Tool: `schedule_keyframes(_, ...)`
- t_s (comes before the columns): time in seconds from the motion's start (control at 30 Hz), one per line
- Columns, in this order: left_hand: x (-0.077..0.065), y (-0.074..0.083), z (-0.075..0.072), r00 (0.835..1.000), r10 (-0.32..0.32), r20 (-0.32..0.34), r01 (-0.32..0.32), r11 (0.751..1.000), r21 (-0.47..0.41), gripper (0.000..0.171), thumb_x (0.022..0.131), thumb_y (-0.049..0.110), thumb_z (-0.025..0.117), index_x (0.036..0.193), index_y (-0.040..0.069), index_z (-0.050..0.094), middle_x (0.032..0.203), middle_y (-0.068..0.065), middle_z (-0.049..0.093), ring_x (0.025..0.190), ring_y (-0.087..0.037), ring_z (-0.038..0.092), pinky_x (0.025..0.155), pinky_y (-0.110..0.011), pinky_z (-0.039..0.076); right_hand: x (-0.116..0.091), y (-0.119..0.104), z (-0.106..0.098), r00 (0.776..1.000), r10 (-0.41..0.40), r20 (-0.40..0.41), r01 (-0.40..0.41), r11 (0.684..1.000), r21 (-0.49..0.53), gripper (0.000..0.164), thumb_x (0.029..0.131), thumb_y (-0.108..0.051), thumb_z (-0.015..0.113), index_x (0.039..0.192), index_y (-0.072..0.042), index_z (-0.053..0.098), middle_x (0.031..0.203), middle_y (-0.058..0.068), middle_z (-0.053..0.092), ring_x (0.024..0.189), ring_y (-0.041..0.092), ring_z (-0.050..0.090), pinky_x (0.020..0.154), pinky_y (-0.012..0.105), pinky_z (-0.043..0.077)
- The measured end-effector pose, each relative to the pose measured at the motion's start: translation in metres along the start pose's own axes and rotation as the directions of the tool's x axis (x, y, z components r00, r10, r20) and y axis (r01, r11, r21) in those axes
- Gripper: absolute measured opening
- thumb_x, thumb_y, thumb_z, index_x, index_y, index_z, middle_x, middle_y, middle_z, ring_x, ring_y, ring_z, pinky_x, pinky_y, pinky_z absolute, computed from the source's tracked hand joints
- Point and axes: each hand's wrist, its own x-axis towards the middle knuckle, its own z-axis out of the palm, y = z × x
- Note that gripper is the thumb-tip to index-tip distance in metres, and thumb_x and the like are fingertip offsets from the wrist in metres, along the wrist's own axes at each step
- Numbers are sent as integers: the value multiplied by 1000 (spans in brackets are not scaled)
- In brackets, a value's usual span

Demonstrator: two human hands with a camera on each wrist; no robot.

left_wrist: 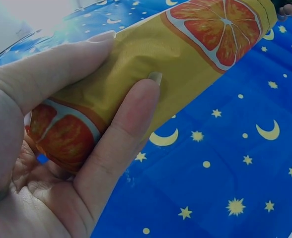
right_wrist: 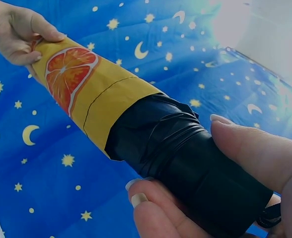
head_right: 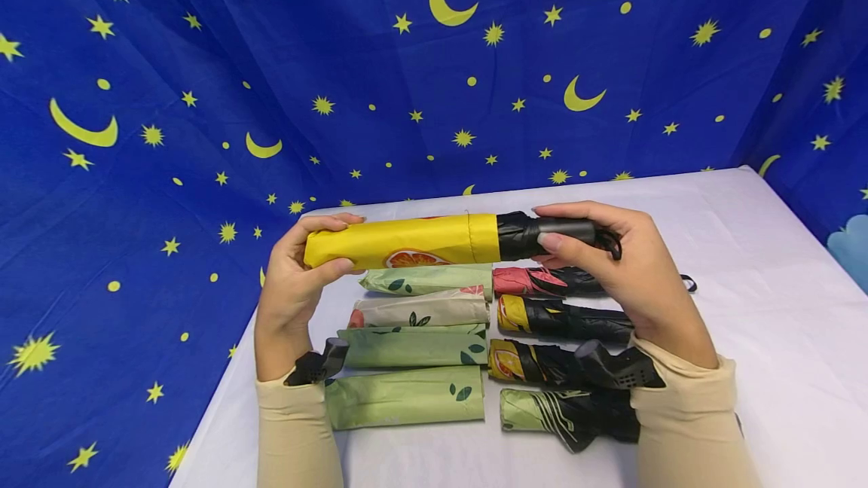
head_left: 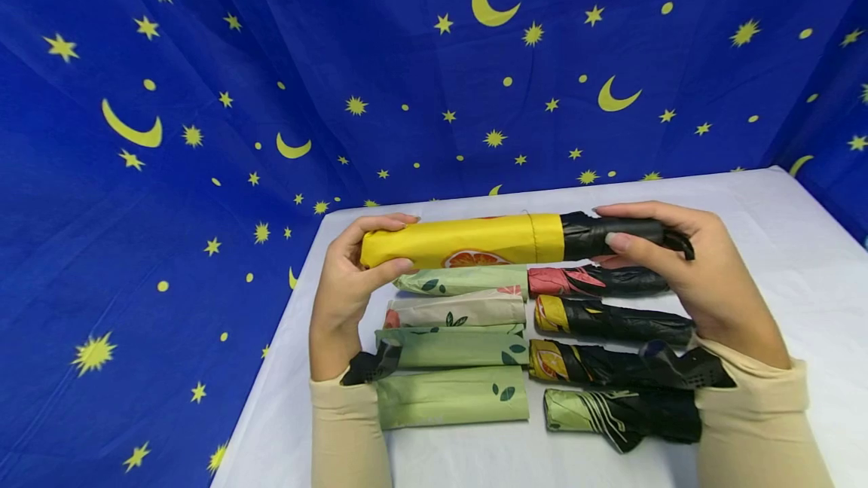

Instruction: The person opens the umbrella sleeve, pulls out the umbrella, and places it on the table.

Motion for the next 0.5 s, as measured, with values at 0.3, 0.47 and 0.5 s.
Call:
schedule_keyframes(0.3,-1,1,-2,1000,11,-4,-11,1000,4,37,87,9,83,121,5,68,132,-23,60,114,-37,58,77,-37,63,-1,0,-7,1000,-27,1,27,999,30,34,97,11,61,131,14,60,126,24,65,90,35,74,82,39,61)
schedule_keyframes(0.47,-1,1,-4,1000,16,7,-16,1000,-4,37,88,7,82,122,3,67,133,-25,59,113,-37,58,77,-38,63,-1,0,-10,1000,-27,-3,27,999,33,34,97,11,61,131,14,59,126,25,65,91,35,74,82,37,61)
schedule_keyframes(0.5,-1,0,-4,1000,21,11,-21,1000,-10,37,89,6,81,122,2,66,133,-25,58,113,-37,58,77,-38,63,-1,0,-10,1000,-27,-2,27,999,38,34,97,11,60,131,15,59,126,25,65,91,35,74,82,37,61)
